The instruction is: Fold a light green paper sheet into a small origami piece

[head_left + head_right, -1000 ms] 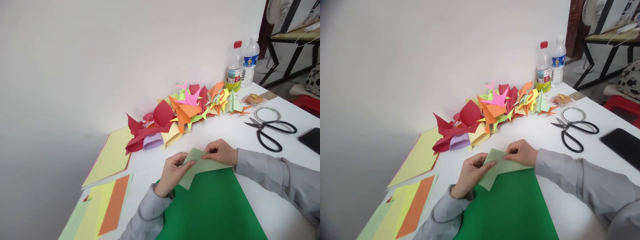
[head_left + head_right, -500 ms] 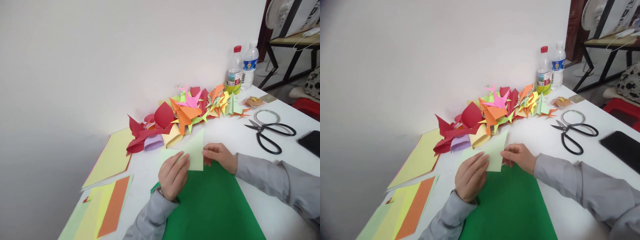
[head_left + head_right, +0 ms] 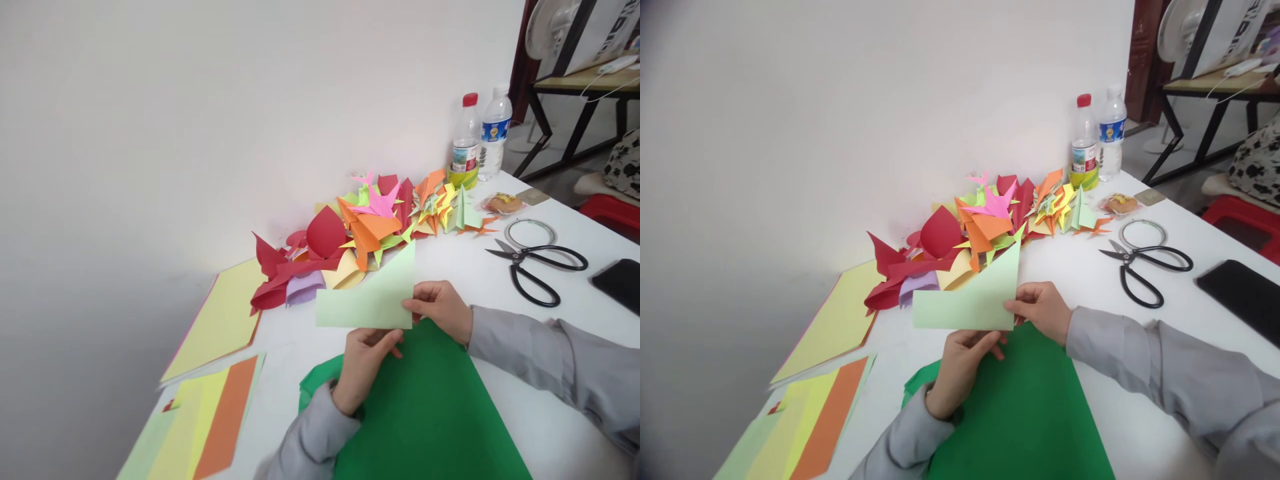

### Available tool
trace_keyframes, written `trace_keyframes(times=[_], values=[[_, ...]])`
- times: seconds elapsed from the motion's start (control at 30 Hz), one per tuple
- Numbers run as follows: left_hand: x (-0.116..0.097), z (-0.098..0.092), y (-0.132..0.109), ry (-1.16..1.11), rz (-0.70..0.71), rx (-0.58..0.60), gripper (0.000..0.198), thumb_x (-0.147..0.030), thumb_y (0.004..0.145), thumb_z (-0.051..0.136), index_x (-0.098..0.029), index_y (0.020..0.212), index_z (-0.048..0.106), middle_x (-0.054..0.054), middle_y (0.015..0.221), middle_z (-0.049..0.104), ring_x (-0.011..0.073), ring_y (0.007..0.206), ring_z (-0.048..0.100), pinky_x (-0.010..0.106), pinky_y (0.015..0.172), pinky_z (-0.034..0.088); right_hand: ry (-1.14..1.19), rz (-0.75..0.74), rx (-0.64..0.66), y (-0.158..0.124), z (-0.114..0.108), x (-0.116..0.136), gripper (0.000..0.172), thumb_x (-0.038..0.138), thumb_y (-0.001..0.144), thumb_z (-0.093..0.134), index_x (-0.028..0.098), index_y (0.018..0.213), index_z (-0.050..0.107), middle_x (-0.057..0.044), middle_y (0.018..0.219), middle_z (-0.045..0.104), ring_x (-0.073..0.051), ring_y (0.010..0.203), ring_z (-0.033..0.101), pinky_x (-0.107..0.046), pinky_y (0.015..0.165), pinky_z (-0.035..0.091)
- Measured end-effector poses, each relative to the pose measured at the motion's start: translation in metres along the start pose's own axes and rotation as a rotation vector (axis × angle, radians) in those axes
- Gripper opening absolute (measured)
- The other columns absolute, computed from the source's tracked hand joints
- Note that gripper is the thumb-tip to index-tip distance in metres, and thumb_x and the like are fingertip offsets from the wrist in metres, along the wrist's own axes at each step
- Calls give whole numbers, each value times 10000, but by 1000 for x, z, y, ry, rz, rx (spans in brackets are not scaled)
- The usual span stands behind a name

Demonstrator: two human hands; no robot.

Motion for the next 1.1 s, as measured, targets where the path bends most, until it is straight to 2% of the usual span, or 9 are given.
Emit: trace_keyframes(times=[0.07, 0.2, 0.43, 0.8, 0.93, 1.1], values=[[11, 1, 1, -240, -145, -40, 271, -351, 647, 760, -124, 781, 697, 60, 691, 689, 176, 593, 625, 273, 475, 521, -18, -8, 20, -1, 3, 1, 359, 475, 563, 794, 160, 618, 628, 22, 535, 596, -101, 471, 519, -258, 506, 461], [17, 4, 1, -396, -209, -105, 319, -303, 576, 810, -117, 795, 673, 21, 622, 652, 133, 535, 584, 232, 425, 498, -63, -12, 49, -1, 5, -1, 364, 485, 589, 776, 164, 593, 604, 27, 531, 575, -103, 474, 517, -256, 502, 449], [18, 3, 0, -380, -174, -174, 277, -260, 596, 798, -114, 774, 643, -26, 521, 595, 91, 433, 510, 220, 395, 475, -89, -9, 90, -1, 6, -8, 332, 457, 640, 757, 157, 636, 616, 13, 589, 598, -111, 506, 526, -266, 517, 440], [20, 5, 0, -248, -214, -205, 332, -366, 550, 809, -112, 655, 622, 3, 496, 607, 92, 372, 493, 223, 359, 445, -164, -11, 9, 0, -1, -9, 384, 519, 646, 731, 153, 645, 613, 21, 542, 578, -106, 483, 504, -255, 481, 408], [18, 3, 0, -288, -171, -250, 340, -365, 540, 814, -123, 690, 627, -8, 497, 599, 91, 374, 480, 211, 336, 416, -168, -11, 110, -2, 7, -9, 378, 496, 619, 761, 161, 705, 609, 8, 626, 632, -120, 529, 551, -252, 483, 444], [18, 2, 2, -341, -139, -238, 306, -353, 548, 809, -120, 623, 626, -1, 506, 600, 80, 373, 467, 201, 330, 391, -206, 34, 206, -3, 11, -13, 366, 425, 540, 824, 172, 578, 562, 23, 544, 621, -113, 500, 542, -246, 482, 439]])
Point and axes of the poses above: each hand's wrist, its own y-axis towards the middle knuckle, its own z-axis out of the palm, x = y × z, the point moved 7 cm from there along y, towards the middle knuckle
